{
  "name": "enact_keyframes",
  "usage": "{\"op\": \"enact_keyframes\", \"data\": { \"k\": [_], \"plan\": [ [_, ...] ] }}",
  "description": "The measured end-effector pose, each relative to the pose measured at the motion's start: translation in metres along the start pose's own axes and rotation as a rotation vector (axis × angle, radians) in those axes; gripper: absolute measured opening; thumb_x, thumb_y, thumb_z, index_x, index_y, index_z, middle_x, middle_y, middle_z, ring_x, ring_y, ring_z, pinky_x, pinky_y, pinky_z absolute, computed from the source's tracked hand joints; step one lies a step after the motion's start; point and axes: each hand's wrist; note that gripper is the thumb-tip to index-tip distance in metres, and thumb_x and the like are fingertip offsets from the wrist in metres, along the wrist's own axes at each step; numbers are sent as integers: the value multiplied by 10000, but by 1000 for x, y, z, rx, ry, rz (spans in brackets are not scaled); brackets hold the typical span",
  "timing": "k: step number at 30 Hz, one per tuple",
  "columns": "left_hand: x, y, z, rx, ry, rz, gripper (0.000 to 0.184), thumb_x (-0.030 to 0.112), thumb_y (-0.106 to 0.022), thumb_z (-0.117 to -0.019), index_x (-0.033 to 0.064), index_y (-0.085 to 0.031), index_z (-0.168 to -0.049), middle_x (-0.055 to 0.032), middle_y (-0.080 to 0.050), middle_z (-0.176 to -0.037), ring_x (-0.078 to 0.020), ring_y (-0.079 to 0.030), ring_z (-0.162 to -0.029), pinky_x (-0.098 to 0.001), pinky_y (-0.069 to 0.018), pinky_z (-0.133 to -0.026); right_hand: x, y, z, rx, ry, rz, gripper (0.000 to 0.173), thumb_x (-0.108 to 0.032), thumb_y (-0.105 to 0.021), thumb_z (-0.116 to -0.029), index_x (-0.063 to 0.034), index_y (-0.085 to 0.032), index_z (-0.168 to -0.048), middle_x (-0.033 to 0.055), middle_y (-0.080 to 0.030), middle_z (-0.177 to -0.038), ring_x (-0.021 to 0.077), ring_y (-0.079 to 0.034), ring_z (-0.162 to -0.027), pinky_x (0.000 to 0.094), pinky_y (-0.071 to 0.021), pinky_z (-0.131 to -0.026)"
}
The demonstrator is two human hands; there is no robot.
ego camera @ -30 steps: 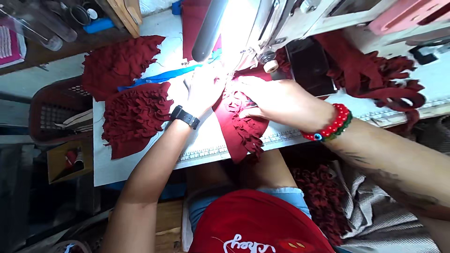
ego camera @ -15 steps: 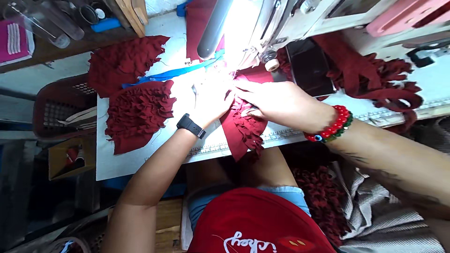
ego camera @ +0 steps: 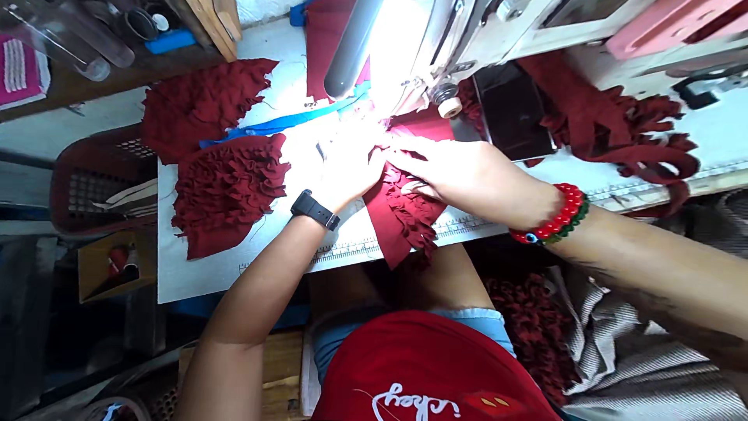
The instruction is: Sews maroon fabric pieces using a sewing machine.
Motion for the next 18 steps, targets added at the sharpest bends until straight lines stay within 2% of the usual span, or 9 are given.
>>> {"op": "enact_keyframes", "data": {
  "k": [4,7,8,9,10,12,13,16,18],
  "plan": [
    [-3,-4,-1,8,-19,-32,277,312,-555,-1019,129,-759,-1064,-80,-701,-1247,-266,-589,-1277,-487,-410,-1121,2,0,-2,-42,-17,20,465,-238,-682,-979,-95,-614,-1416,203,-572,-1437,409,-691,-912,527,-562,-668],
    [0,-4,-1,-32,8,-75,299,313,-539,-1030,118,-753,-1100,-108,-681,-1304,-303,-558,-1325,-536,-379,-1137,3,3,0,-57,0,31,433,-234,-642,-994,-98,-634,-1405,148,-576,-1473,403,-687,-974,524,-558,-706],
    [1,-4,0,-34,2,-73,288,287,-536,-1028,107,-753,-1089,-116,-685,-1288,-306,-568,-1310,-527,-387,-1130,4,3,1,-54,20,27,431,-234,-645,-991,-91,-638,-1398,152,-613,-1420,403,-685,-943,525,-549,-689],
    [2,-3,0,-39,-8,-75,282,266,-533,-1026,100,-752,-1087,-121,-688,-1275,-305,-579,-1296,-525,-397,-1120,6,3,2,-24,41,15,416,-215,-661,-972,-79,-658,-1365,167,-676,-1295,400,-686,-859,522,-532,-639],
    [3,-3,1,-36,-25,-67,268,241,-537,-1024,90,-752,-1079,-123,-697,-1252,-302,-597,-1273,-517,-413,-1110,8,2,0,3,55,8,366,-217,-683,-959,-83,-669,-1299,170,-700,-1070,386,-669,-743,509,-513,-567],
    [3,-2,2,-25,-48,-53,255,219,-545,-1021,80,-752,-1075,-124,-702,-1236,-300,-606,-1260,-513,-413,-1107,10,3,-8,-12,58,19,305,-252,-682,-963,-115,-629,-1231,153,-660,-905,375,-652,-683,507,-513,-532],
    [2,-2,2,-18,-47,-48,256,219,-546,-1023,80,-754,-1077,-123,-703,-1235,-300,-602,-1262,-506,-409,-1114,10,3,-9,-16,57,19,310,-246,-683,-959,-110,-629,-1231,160,-661,-908,388,-655,-709,509,-512,-541],
    [0,-4,2,10,-42,-31,246,218,-563,-1013,93,-769,-1063,-118,-712,-1223,-298,-606,-1253,-497,-414,-1109,10,3,-10,-39,62,26,373,-213,-648,-978,-90,-644,-1330,191,-682,-1089,414,-664,-854,513,-527,-608],
    [1,-4,3,24,-36,-33,238,216,-572,-1008,95,-772,-1055,-118,-714,-1217,-299,-611,-1245,-505,-415,-1100,14,4,-13,-46,86,36,377,-286,-613,-997,-99,-644,-1323,169,-682,-1097,396,-670,-860,505,-533,-617]
  ]
}}
Point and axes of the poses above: each hand's wrist, its own z-axis away from the middle knuckle, its own y-axis out of the back of the hand, x = y × z
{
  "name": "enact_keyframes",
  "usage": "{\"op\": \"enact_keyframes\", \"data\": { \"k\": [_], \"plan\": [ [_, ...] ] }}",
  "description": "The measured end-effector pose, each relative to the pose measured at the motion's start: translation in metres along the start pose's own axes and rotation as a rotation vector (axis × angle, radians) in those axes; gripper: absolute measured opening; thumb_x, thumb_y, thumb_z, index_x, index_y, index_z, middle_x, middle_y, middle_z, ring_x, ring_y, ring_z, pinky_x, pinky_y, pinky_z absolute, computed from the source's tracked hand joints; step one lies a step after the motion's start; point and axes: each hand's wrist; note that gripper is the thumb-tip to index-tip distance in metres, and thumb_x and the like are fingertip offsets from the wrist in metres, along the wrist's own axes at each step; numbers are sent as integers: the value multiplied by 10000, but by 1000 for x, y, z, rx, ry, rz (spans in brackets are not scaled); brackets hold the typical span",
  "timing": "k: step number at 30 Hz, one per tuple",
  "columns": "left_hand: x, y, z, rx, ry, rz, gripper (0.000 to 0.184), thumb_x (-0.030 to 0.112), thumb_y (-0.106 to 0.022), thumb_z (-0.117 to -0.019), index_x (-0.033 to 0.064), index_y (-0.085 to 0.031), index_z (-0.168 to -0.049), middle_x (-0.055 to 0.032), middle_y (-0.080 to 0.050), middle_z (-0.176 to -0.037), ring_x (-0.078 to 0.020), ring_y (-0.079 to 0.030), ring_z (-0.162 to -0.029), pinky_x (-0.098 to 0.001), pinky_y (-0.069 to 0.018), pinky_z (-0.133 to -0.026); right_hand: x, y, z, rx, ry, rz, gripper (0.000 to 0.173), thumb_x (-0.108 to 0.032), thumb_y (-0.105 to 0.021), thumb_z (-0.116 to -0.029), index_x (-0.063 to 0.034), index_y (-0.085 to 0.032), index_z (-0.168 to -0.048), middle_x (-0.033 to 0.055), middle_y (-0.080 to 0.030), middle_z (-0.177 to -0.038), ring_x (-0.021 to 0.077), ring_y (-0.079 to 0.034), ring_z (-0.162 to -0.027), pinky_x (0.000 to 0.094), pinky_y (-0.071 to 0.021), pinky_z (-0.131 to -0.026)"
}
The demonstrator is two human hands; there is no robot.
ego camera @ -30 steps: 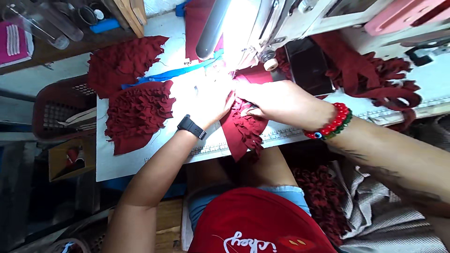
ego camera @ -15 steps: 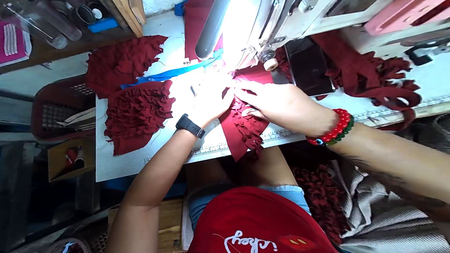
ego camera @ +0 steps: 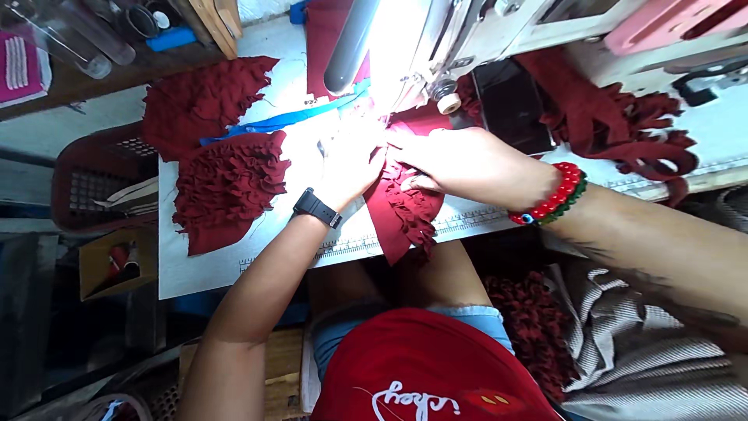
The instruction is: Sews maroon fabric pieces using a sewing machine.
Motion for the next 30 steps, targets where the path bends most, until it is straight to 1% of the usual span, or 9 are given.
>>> {"op": "enact_keyframes", "data": {
  "k": [3,6,8,12,15,18,23,26,30],
  "plan": [
    [0,-1,1,-2,13,-16,244,243,-569,-1018,114,-770,-1068,-98,-709,-1220,-282,-599,-1253,-498,-408,-1105,2,3,-4,-28,-20,-8,386,-383,-641,-983,-112,-651,-1257,145,-661,-893,373,-662,-737,510,-514,-570],
    [0,-2,-1,-28,66,-54,276,296,-544,-1025,141,-762,-1094,-72,-697,-1283,-275,-579,-1301,-556,-375,-1119,0,6,-6,-44,-62,-24,324,-362,-681,-955,-137,-662,-1187,123,-633,-800,356,-653,-683,501,-502,-538],
    [-1,0,-4,-40,90,-55,283,302,-529,-1033,139,-756,-1081,-64,-684,-1311,-270,-561,-1321,-537,-376,-1130,0,6,-7,-47,-76,-35,303,-356,-675,-953,-146,-657,-1170,114,-634,-797,349,-652,-681,502,-500,-539],
    [-2,1,-9,-105,168,-101,328,375,-497,-1041,189,-740,-1158,-24,-644,-1378,-255,-516,-1368,-612,-316,-1133,0,5,-7,-49,-106,-28,377,-402,-674,-963,-147,-659,-1240,116,-682,-869,349,-679,-744,517,-524,-590],
    [-2,2,-13,-81,178,-94,321,364,-507,-1042,180,-741,-1162,-41,-657,-1364,-262,-537,-1350,-604,-336,-1130,2,4,-10,-47,-124,-22,389,-402,-669,-968,-161,-637,-1271,108,-677,-856,344,-679,-735,518,-525,-591],
    [-6,1,-16,-73,200,-104,316,369,-524,-1028,168,-750,-1118,-75,-691,-1205,-285,-594,-1216,-547,-411,-1054,6,-2,-15,-31,-127,-39,358,-342,-650,-979,-177,-615,-1295,116,-685,-906,361,-681,-722,540,-527,-570],
    [-10,1,-22,-90,220,-121,319,374,-540,-1018,142,-746,-1089,-80,-701,-1147,-286,-607,-1195,-521,-432,-1051,6,-1,-17,-13,-133,-13,333,-322,-660,-976,-181,-618,-1274,105,-686,-982,342,-680,-728,524,-523,-564],
    [-13,-1,-25,-88,240,-120,306,368,-545,-1018,150,-751,-1076,-76,-697,-1143,-287,-587,-1209,-526,-404,-1064,8,-4,-18,-18,-155,-19,361,-287,-589,-1015,-129,-626,-1337,134,-712,-1162,372,-701,-804,547,-536,-618],
    [-13,5,-29,-77,252,-106,284,352,-582,-1006,135,-755,-1068,-102,-689,-1126,-295,-601,-1175,-549,-407,-1034,9,-15,-16,50,-210,-46,371,-280,-527,-1045,-95,-647,-1342,146,-702,-1250,379,-713,-962,552,-559,-733]
  ]
}}
Point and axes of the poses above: each hand's wrist, its own z-axis away from the middle knuckle, its own y-axis out of the back of the hand, x = y × z
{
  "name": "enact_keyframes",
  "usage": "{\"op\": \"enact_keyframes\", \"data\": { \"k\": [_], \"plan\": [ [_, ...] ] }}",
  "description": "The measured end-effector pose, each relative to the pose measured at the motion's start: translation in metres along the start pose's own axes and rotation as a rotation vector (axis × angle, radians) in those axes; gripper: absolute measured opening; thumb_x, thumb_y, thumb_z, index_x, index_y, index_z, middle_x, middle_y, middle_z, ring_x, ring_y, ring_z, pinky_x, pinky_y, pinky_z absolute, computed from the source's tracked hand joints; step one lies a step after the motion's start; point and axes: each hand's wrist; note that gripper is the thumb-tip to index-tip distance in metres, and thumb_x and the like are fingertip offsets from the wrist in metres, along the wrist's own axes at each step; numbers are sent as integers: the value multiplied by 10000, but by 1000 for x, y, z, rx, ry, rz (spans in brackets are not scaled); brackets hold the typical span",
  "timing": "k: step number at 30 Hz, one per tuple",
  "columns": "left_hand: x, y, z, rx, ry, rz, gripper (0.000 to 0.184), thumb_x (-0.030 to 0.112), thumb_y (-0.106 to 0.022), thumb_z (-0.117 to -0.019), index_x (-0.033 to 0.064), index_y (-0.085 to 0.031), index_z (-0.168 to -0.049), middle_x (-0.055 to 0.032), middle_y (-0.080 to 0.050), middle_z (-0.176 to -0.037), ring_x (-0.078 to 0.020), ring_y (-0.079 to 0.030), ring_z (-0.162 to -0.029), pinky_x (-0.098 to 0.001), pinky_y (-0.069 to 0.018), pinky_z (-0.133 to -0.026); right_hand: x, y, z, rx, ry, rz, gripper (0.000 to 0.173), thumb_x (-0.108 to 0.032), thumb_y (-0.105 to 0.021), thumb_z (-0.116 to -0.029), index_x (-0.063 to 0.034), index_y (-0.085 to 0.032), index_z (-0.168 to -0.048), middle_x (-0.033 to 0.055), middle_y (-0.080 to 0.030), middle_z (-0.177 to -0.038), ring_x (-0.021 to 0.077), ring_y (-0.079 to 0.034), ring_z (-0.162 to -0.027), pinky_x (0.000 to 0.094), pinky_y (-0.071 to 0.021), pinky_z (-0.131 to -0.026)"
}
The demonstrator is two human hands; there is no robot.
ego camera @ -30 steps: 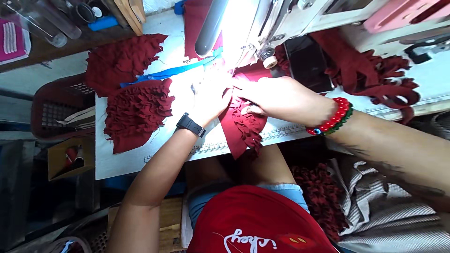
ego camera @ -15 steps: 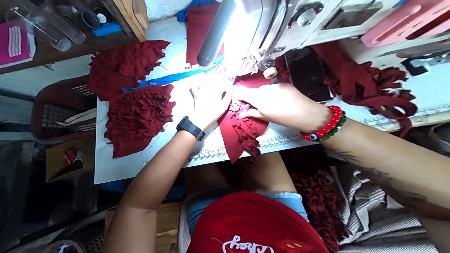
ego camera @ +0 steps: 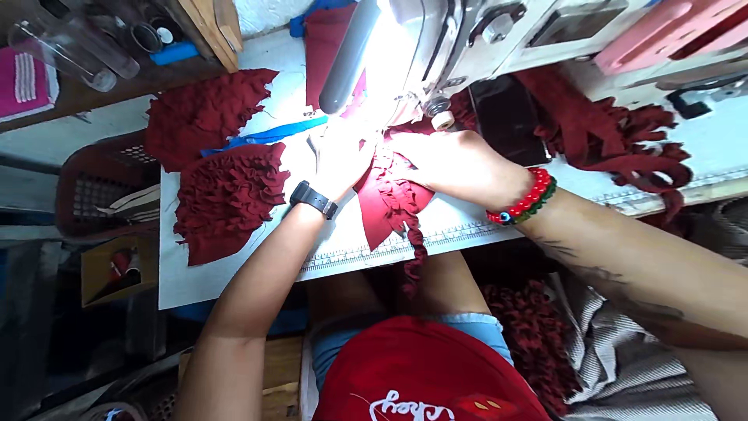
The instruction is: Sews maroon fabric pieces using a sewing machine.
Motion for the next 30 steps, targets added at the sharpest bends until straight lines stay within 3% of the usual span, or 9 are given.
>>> {"op": "enact_keyframes", "data": {
  "k": [3,5,8,12,18,19,21,23,30],
  "plan": [
    [6,1,12,103,-99,84,259,340,-590,-983,150,-762,-1023,-59,-712,-1124,-249,-613,-1180,-508,-424,-1056,-7,0,15,97,13,-20,333,-208,-552,-1040,-12,-653,-1291,188,-665,-1298,383,-700,-1050,548,-568,-825],
    [12,7,20,45,-170,138,280,382,-618,-985,158,-760,-1076,-63,-707,-1180,-243,-607,-1216,-491,-434,-1084,-7,-5,19,156,17,-52,323,-242,-585,-1031,-9,-640,-1249,194,-663,-1192,384,-695,-968,547,-568,-761],
    [11,2,23,-6,-231,156,288,392,-617,-994,164,-775,-1070,-67,-710,-1180,-239,-611,-1208,-465,-435,-1089,-6,-7,16,142,4,-41,329,-283,-591,-1018,-33,-603,-1232,194,-632,-1192,387,-689,-912,537,-566,-690],
    [9,-3,26,2,-186,117,269,312,-566,-1004,125,-758,-992,-94,-705,-1182,-282,-594,-1243,-517,-424,-1079,-10,-5,17,124,-14,-23,335,-139,-654,-947,-15,-605,-1253,221,-625,-1235,418,-691,-904,551,-567,-673],
    [9,-4,30,23,-249,107,262,225,-561,-1010,52,-755,-1048,-135,-698,-1245,-313,-600,-1265,-520,-424,-1106,-10,-6,21,115,94,-29,429,-24,-618,-940,-123,-673,-1353,78,-587,-1471,374,-667,-1037,513,-557,-745],
    [9,-3,30,26,-257,96,261,221,-562,-1008,52,-756,-1056,-139,-707,-1229,-314,-618,-1247,-526,-438,-1089,-9,-6,21,108,100,-33,429,-8,-595,-947,-127,-680,-1350,80,-602,-1458,377,-664,-1019,514,-544,-730],
    [9,-3,30,27,-258,93,250,225,-564,-1008,64,-752,-1042,-133,-709,-1206,-308,-615,-1236,-516,-432,-1087,-5,-8,19,118,117,-33,395,-35,-582,-941,-140,-687,-1308,147,-686,-1158,396,-654,-930,517,-525,-661],
    [10,-4,31,41,-249,87,253,231,-569,-1010,68,-757,-1055,-124,-712,-1212,-303,-612,-1243,-514,-426,-1094,-2,-8,16,119,130,-34,357,-53,-594,-940,-141,-686,-1273,169,-682,-1012,404,-657,-893,519,-523,-633],
    [11,-3,31,28,-237,69,244,234,-565,-1014,88,-761,-1018,-96,-726,-1155,-285,-621,-1217,-508,-421,-1102,-8,-5,19,130,98,-36,287,-66,-634,-931,-121,-716,-1200,151,-670,-955,373,-656,-849,500,-520,-632]
  ]
}}
Point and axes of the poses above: each hand's wrist, its own z-axis away from the middle knuckle, its own y-axis out of the back of the hand, x = y × z
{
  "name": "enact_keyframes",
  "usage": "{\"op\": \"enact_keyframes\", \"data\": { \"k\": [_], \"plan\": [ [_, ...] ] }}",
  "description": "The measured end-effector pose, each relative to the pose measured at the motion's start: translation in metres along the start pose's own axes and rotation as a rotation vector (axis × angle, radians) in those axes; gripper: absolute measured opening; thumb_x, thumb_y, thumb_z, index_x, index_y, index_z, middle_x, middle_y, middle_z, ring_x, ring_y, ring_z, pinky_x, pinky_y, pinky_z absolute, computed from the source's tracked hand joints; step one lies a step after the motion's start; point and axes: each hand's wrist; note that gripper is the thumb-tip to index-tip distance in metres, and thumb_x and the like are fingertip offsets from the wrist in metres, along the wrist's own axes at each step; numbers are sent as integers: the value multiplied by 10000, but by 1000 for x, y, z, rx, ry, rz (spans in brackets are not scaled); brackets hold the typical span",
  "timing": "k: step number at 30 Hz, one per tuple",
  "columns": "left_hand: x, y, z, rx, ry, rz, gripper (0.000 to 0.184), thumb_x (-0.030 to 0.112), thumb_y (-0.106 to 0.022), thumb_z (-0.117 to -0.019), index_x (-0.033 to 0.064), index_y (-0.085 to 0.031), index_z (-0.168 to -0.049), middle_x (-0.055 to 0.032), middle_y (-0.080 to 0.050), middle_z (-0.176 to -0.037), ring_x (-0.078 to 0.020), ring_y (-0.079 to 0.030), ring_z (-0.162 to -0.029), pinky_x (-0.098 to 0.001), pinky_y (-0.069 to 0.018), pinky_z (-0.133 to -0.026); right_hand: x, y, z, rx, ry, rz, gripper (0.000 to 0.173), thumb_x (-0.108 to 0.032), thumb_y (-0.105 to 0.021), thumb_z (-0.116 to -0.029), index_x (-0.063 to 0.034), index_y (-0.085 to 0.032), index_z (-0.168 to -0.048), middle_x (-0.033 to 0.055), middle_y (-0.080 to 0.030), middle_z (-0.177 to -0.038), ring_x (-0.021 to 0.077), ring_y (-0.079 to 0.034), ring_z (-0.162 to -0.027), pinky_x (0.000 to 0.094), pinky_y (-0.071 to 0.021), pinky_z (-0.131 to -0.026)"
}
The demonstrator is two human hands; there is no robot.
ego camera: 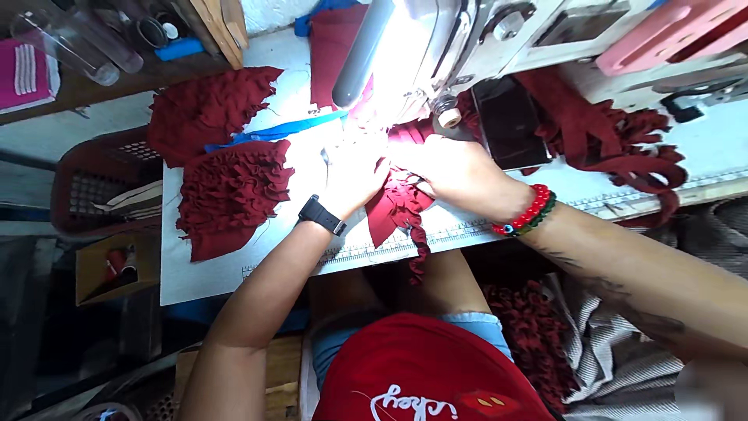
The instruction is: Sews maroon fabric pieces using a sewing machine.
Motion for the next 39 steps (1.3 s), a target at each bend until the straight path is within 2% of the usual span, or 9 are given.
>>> {"op": "enact_keyframes", "data": {
  "k": [4,10,14,17,21,26,29,34,39],
  "plan": [
    [0,-1,-3,-5,34,-27,250,255,-556,-1006,101,-752,-995,-90,-717,-1134,-294,-618,-1201,-535,-423,-1075,-2,3,-5,-30,-8,24,267,-75,-650,-924,-133,-725,-1174,133,-692,-962,372,-663,-866,499,-525,-636],
    [-5,-5,-7,47,91,-63,258,280,-542,-1007,130,-751,-997,-61,-715,-1129,-273,-615,-1186,-551,-408,-1059,-2,-5,-8,-3,-29,54,374,-35,-589,-951,-142,-699,-1293,90,-703,-1274,382,-670,-964,529,-534,-697],
    [-10,-7,-11,42,137,-106,291,315,-520,-1024,150,-760,-1031,-48,-718,-1137,-261,-623,-1161,-534,-419,-1040,-1,-11,-14,-39,-127,66,428,-30,-526,-980,-142,-665,-1369,95,-675,-1357,375,-677,-1051,527,-538,-763],
    [-14,-4,-14,35,155,-76,283,319,-539,-1024,149,-756,-1087,-58,-709,-1201,-263,-616,-1210,-538,-414,-1071,3,-17,-17,22,-137,63,370,-65,-520,-982,-100,-690,-1308,118,-698,-1296,379,-686,-1022,532,-544,-747],
    [-11,10,-8,-69,-30,-5,255,233,-575,-1009,150,-750,-1175,-109,-652,-1290,-301,-550,-1296,-531,-403,-1096,6,-17,-17,69,-169,0,300,-141,-563,-979,-77,-719,-1227,142,-697,-1258,384,-686,-1091,562,-566,-809],
    [-19,10,-3,-81,-180,-84,271,224,-528,-1032,108,-749,-1135,-116,-677,-1265,-312,-588,-1264,-531,-427,-1081,-24,3,-7,32,-319,-115,296,-345,-651,-991,-64,-711,-1066,162,-697,-998,364,-702,-925,579,-550,-718],
    [-20,14,-5,-69,-307,-162,274,195,-494,-1036,65,-734,-1070,-134,-706,-1181,-323,-622,-1214,-511,-461,-1049,-32,5,-2,-41,-376,-189,251,-287,-666,-984,-50,-711,-1052,165,-704,-937,367,-704,-886,590,-540,-711],
    [-21,15,-8,-143,-188,-20,307,246,-522,-1034,140,-712,-1249,-83,-688,-1277,-284,-580,-1284,-498,-420,-1103,-29,18,-1,-83,-525,-473,187,-189,-710,-958,-102,-725,-1123,134,-718,-946,304,-689,-849,561,-536,-719],
    [-15,13,-14,-102,-113,37,264,268,-561,-1023,128,-770,-1103,-98,-716,-1160,-302,-606,-1210,-516,-443,-1025,-9,18,-14,-151,-531,-594,143,-214,-750,-927,-121,-769,-1034,47,-702,-906,158,-638,-821,418,-520,-760]
  ]
}}
Point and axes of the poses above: each hand's wrist, its own z-axis away from the middle knuckle, its own y-axis out of the back of the hand, x = y × z
